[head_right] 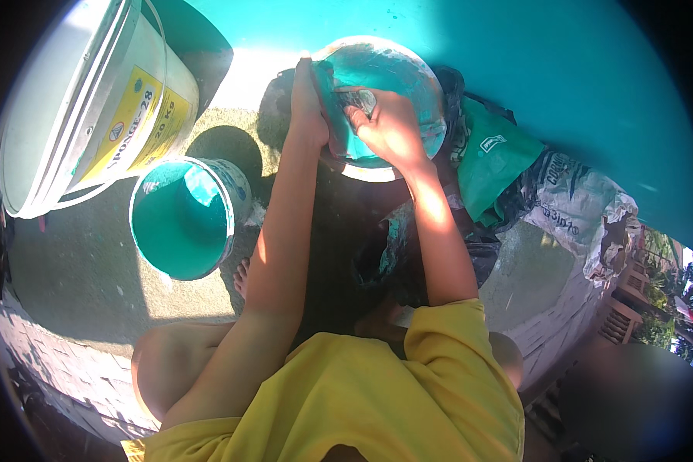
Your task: The person prepares a green substance, possibly paint or plaster, by mixing a green liquid from one bucket into a bucket containing a white powder, then stirring the mixture with a handheld scraper.
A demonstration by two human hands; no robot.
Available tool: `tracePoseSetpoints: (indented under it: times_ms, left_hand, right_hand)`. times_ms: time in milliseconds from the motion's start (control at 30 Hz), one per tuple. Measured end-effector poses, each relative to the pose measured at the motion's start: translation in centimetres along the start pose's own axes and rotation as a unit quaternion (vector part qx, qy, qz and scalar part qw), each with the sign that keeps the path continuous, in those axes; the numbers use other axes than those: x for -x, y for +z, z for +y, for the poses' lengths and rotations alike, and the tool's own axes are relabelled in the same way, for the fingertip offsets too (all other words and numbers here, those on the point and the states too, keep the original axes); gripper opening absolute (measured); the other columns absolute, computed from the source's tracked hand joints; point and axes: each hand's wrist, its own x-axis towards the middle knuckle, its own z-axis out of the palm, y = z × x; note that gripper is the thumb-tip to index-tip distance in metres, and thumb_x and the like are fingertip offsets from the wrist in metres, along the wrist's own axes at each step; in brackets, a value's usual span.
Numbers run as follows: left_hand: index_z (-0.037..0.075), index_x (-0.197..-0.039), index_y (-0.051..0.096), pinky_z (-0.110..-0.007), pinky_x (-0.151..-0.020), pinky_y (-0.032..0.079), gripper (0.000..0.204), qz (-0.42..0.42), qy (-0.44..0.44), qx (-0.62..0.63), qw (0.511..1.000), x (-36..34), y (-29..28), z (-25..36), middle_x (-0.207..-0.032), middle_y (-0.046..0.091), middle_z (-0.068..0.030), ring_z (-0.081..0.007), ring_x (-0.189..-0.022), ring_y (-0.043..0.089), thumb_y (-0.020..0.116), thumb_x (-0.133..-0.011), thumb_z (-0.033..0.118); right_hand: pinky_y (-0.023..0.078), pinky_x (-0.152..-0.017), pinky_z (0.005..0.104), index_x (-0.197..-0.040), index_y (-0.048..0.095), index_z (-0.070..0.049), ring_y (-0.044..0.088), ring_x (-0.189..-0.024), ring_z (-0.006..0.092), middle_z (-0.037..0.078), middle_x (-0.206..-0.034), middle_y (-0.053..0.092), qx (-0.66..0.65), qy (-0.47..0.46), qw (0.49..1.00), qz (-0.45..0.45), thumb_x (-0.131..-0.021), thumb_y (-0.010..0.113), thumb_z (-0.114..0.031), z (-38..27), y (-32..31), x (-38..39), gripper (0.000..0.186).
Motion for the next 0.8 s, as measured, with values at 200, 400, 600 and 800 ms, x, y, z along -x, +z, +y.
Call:
tracePoseSetpoints:
  times_ms: [200, 400, 600, 800]
  left_hand:
    - [0.008, -0.112, 0.053, -0.041, -0.082, 0.045, 0.053, 0.020, -0.017, -0.023, 0.999, -0.1, 0.4, -0.2, -0.105, 0.055, -0.0085, -0.0239, -0.095, 0.054, 0.045, -0.091, 0.056]
    - [0.009, -0.109, 0.052, -0.040, -0.078, 0.047, 0.049, 0.016, -0.024, -0.001, 1.000, -0.8, -0.6, -0.3, -0.103, 0.054, -0.0063, -0.0222, -0.090, 0.054, 0.045, -0.092, 0.053]
    - [0.007, -0.108, 0.054, -0.036, -0.075, 0.047, 0.049, -0.004, -0.002, -0.010, 1.000, -1.3, -0.8, -0.7, -0.098, 0.056, -0.0060, -0.0204, -0.087, 0.055, 0.046, -0.090, 0.053]
    - [0.007, -0.104, 0.057, -0.034, -0.072, 0.047, 0.052, 0.028, -0.022, -0.025, 0.999, -0.6, -0.4, -0.2, -0.091, 0.058, -0.0060, -0.0205, -0.084, 0.056, 0.044, -0.089, 0.055]
  right_hand:
    - [0.049, -0.071, 0.0315, -0.111, 0.065, -0.005, 0.063, -0.072, 0.0200, 0.018, -0.081, 0.066, 0.039, -0.013, 0.994, 0.096, -0.084, 0.066, -0.011, 1.8, 1.8, 0.5, 0.028]
    - [0.044, -0.056, 0.0280, -0.106, 0.066, -0.003, 0.053, -0.055, 0.0141, 0.015, -0.067, 0.061, -0.004, 0.000, 0.997, 0.083, -0.085, 0.064, -0.011, 0.2, 2.4, 1.3, 0.023]
    - [0.045, -0.052, 0.0348, -0.104, 0.069, -0.005, 0.059, -0.048, 0.0240, 0.014, -0.058, 0.061, 0.021, -0.014, 0.990, 0.140, -0.083, 0.064, -0.011, 1.0, 2.3, 1.2, 0.023]
    - [0.046, -0.057, 0.0360, -0.106, 0.068, -0.006, 0.061, -0.054, 0.0288, 0.015, -0.060, 0.060, -0.019, -0.090, 0.981, 0.170, -0.083, 0.063, -0.009, 1.0, 2.7, 1.6, 0.024]
